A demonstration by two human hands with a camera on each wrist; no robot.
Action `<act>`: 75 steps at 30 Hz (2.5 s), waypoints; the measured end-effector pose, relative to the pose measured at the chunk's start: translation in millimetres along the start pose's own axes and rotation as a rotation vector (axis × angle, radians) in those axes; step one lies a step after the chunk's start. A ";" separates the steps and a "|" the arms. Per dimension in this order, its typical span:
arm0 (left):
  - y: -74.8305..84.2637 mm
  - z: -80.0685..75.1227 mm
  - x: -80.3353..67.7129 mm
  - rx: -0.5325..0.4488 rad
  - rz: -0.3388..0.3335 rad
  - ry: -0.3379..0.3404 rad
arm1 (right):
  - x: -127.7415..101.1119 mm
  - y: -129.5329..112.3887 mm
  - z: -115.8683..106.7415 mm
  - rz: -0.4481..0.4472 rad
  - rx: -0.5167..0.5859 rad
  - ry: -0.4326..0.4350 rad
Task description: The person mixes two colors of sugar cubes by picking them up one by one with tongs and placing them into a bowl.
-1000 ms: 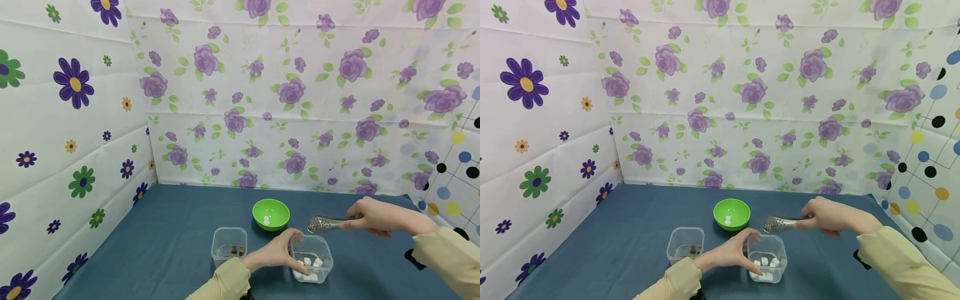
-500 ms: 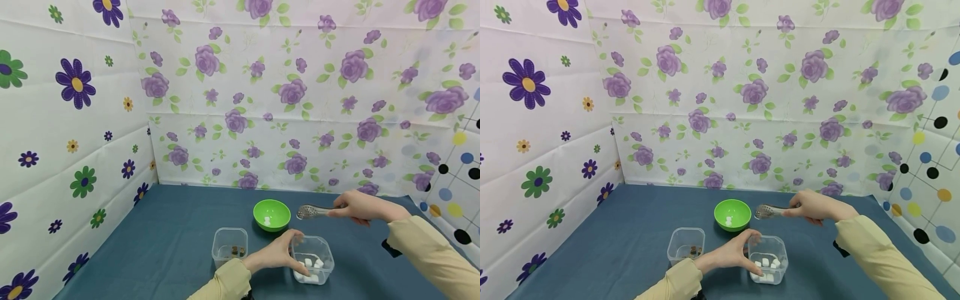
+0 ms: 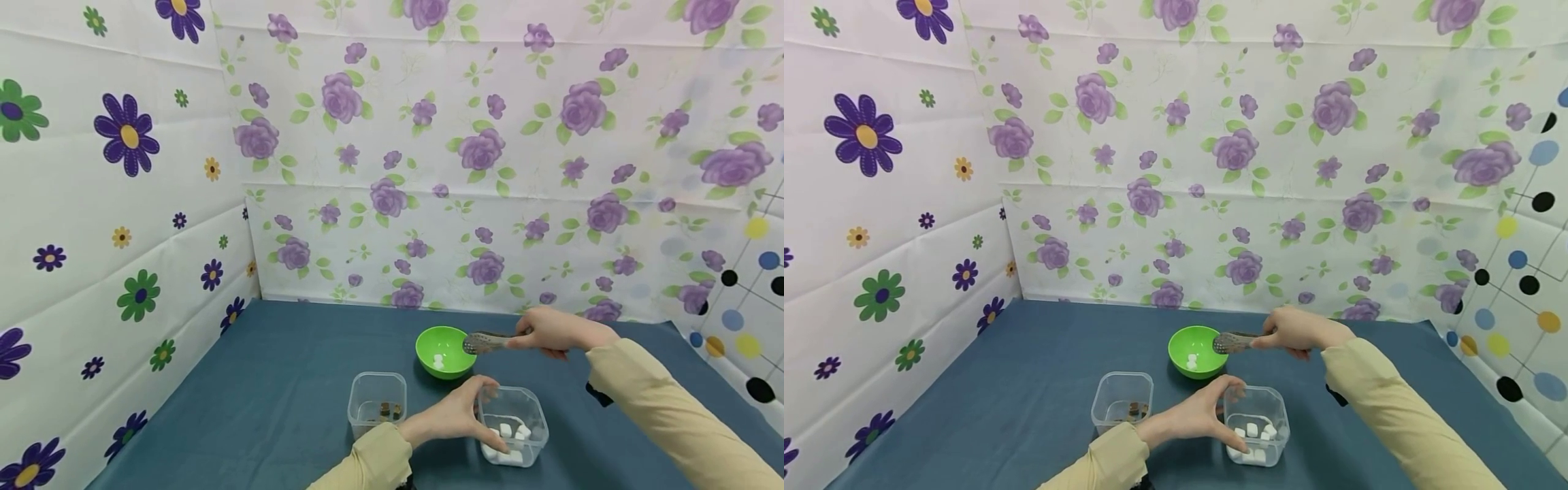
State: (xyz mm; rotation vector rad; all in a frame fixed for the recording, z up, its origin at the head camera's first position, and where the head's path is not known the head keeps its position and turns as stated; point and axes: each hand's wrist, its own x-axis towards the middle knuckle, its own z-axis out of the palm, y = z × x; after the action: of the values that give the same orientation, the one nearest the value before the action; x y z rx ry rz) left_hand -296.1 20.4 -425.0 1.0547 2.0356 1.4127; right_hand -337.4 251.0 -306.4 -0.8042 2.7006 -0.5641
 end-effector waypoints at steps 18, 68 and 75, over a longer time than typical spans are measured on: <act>-1.1 0.3 0.1 -0.009 0.004 0.009 | 23.0 -3.0 16.0 0.040 -0.010 -0.001; -3.5 2.3 1.3 -0.006 0.010 0.006 | -94.3 -24.0 -2.6 -0.076 -0.211 -0.021; -1.9 2.4 0.5 0.003 0.024 0.007 | -91.6 -29.0 6.5 -0.025 -0.264 -0.060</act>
State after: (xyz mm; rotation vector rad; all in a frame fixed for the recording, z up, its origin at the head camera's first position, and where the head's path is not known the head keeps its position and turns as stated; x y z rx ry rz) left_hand -295.3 21.8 -427.7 1.0812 2.0368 1.4274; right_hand -247.4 278.8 -286.6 -0.9050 2.7469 -0.1858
